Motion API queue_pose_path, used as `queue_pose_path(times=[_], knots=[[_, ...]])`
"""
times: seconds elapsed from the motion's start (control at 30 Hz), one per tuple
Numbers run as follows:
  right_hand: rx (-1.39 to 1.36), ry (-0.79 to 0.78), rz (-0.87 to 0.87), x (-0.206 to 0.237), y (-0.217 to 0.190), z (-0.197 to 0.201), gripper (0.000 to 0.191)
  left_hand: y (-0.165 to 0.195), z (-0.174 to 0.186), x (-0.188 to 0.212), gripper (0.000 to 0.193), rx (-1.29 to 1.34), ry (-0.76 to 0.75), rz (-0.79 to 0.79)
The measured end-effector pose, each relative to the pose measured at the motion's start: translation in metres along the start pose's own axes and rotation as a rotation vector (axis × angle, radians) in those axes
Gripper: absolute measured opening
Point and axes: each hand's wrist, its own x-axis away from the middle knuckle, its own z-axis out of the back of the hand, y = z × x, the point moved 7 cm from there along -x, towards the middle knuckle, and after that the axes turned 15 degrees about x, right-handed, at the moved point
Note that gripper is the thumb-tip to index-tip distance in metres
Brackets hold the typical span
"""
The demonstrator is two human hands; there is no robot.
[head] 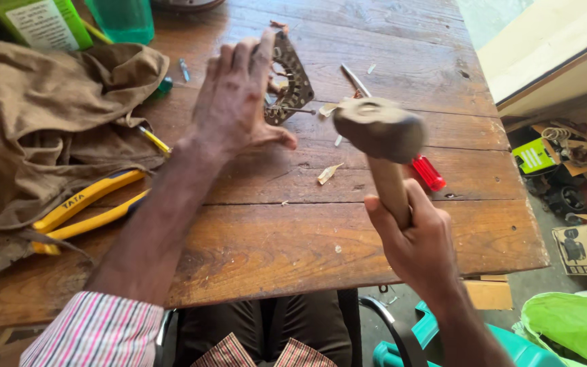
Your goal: The person holds a small metal motor component on a wooden workbench and repeatedly strikes a punch placed against it with a mallet to drive pins out of it. Between hammering they reposition the component, use a screwdriver on it, and pick removed pins off the table.
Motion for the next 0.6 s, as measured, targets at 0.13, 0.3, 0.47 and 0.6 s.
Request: queue_pose_path(times=[0.13, 0.3, 0.47, 0.6], knots=[[-0.36, -0.033, -0.22, 0.014, 0.021, -0.008, 0.03, 0.004, 0.023, 0.005, 0.136, 0.052, 0.064, -0.049], [-0.573, -0.006, -0.307, 0.016, 0.04, -0.014, 0.029, 0.004, 0.032, -0.014, 0.081, 0.14, 0.142, 0.11], [-0.585, 0.005, -0.274, 0.017, 0.044, -0.01, 0.03, 0.027, 0.021, -0.08, 0.091, -0.163, -0.16, 0.06], [-0.517, 0.023, -0.224, 0.018, 0.038, -0.006, 0.03, 0.029, 0.026, -0.094, 0.086, -0.216, -0.358, 0.188]])
